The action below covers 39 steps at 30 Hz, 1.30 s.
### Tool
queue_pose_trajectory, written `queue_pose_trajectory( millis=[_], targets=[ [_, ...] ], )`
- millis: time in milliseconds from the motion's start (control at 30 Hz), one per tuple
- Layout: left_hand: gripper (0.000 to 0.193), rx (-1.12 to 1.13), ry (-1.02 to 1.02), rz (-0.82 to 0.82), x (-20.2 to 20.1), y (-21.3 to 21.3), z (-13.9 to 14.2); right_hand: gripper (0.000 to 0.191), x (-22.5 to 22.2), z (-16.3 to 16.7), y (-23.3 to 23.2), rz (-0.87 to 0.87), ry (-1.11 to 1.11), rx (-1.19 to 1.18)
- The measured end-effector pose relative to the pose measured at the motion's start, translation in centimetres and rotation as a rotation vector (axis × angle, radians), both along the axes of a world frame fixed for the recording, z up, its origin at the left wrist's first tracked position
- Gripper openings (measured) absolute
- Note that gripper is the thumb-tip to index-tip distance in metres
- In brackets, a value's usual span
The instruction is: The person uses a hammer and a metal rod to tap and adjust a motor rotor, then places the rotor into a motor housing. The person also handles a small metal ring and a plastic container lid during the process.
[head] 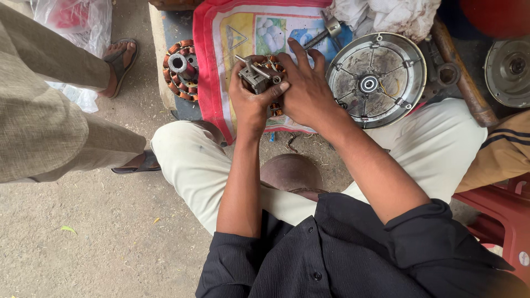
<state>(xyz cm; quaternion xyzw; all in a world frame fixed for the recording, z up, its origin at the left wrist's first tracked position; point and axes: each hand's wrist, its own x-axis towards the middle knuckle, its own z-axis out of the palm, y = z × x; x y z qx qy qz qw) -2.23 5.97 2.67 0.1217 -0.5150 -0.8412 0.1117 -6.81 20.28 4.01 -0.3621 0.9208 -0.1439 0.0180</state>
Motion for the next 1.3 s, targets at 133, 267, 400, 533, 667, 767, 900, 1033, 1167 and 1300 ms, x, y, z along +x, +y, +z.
queue_pose_trajectory(
  millis=[133,267,400,533,667,767,900,1033,1167,1300],
  targets=[
    [0.066,0.069,0.054,-0.043,0.3,-0.4,-0.1,0.050,0.2,0.0,0.8,-0.077,-0.119,-0.219],
    [0.054,0.067,0.031,-0.006,0.6,-0.5,-0.2,0.034,1.1,-0.8,1.9,-0.192,-0.212,-0.413],
    [0.049,0.123,-0.002,-0.003,0.3,-0.7,-0.3,0.030,1.8,-1.6,1.9,-0.236,-0.179,-0.490],
    [0.047,0.117,0.009,-0.015,0.3,-0.7,-0.4,0.027,2.1,-1.7,1.6,-0.253,-0.201,-0.520],
    [0.048,0.062,-0.015,-0.007,0.3,-0.6,-0.4,0.020,2.2,-1.4,1.3,-0.232,-0.154,-0.473],
    [0.049,0.041,0.005,0.004,0.2,-0.5,-0.3,0.017,2.2,-1.3,1.2,-0.170,-0.039,-0.407],
    [0.050,0.010,-0.014,0.007,0.2,-0.3,-0.1,0.021,2.6,-1.0,1.7,-0.111,-0.038,-0.381],
    [0.052,0.078,-0.003,-0.008,0.3,-0.5,0.0,0.032,2.9,-0.7,2.2,-0.078,-0.037,-0.267],
    [0.066,-0.048,0.031,-0.068,0.5,-0.9,-0.1,0.042,2.1,-0.2,2.5,-0.032,-0.005,-0.106],
    [0.070,-0.094,0.045,-0.088,0.4,-0.8,-0.3,0.047,0.4,0.8,3.2,0.082,-0.071,-0.062]
  ],
)
